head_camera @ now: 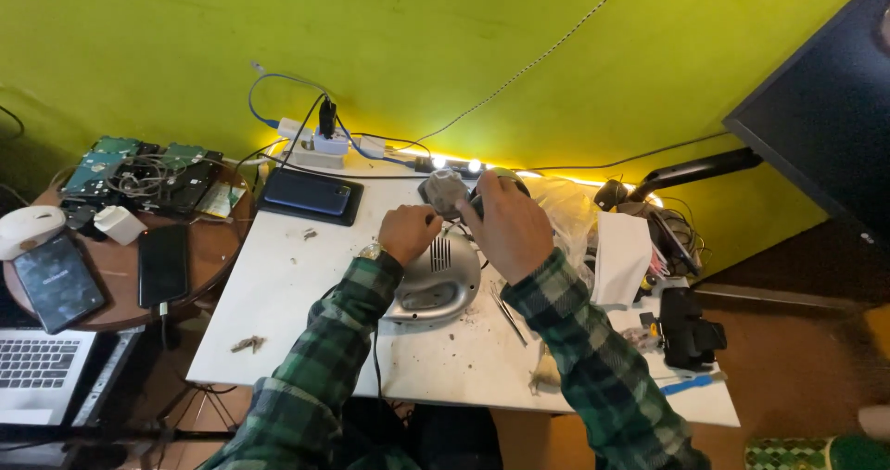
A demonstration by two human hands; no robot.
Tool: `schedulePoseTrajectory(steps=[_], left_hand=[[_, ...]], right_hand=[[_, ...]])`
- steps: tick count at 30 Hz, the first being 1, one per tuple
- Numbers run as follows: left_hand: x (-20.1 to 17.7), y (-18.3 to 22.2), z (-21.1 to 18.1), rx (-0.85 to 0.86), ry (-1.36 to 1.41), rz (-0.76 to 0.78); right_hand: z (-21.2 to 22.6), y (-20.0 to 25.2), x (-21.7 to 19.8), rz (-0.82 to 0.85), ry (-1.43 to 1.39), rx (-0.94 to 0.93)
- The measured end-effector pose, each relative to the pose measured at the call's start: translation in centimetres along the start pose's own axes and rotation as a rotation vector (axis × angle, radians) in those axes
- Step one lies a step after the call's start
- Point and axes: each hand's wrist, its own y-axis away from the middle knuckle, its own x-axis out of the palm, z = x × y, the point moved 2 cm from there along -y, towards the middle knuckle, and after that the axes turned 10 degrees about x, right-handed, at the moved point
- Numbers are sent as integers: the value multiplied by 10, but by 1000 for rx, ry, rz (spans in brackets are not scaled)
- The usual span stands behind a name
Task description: Screwing together the plastic casing of a small handheld appliance using a manual screwdriver
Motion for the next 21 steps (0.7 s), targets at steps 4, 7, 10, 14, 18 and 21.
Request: schedulePoseTrajectory(steps=[4, 7, 10, 14, 18, 21], left_hand=[[-4, 2, -3, 5, 19, -20], [-7, -6, -4, -10, 9, -23], [-6, -2, -3, 1, 14, -28], [2, 3, -2, -6, 19, -14], [-2, -5, -2, -15, -10, -21], [2, -1, -3, 12, -8, -14]], right_hand=[[12, 7, -30, 205, -169, -51], [-2, -4, -9, 69, -67, -98], [-3, -3, -13, 12, -4, 26], [-7, 5, -13, 113, -55, -67], [-3, -2, -2, -85, 124, 51], [10, 11, -34, 108, -107, -120]])
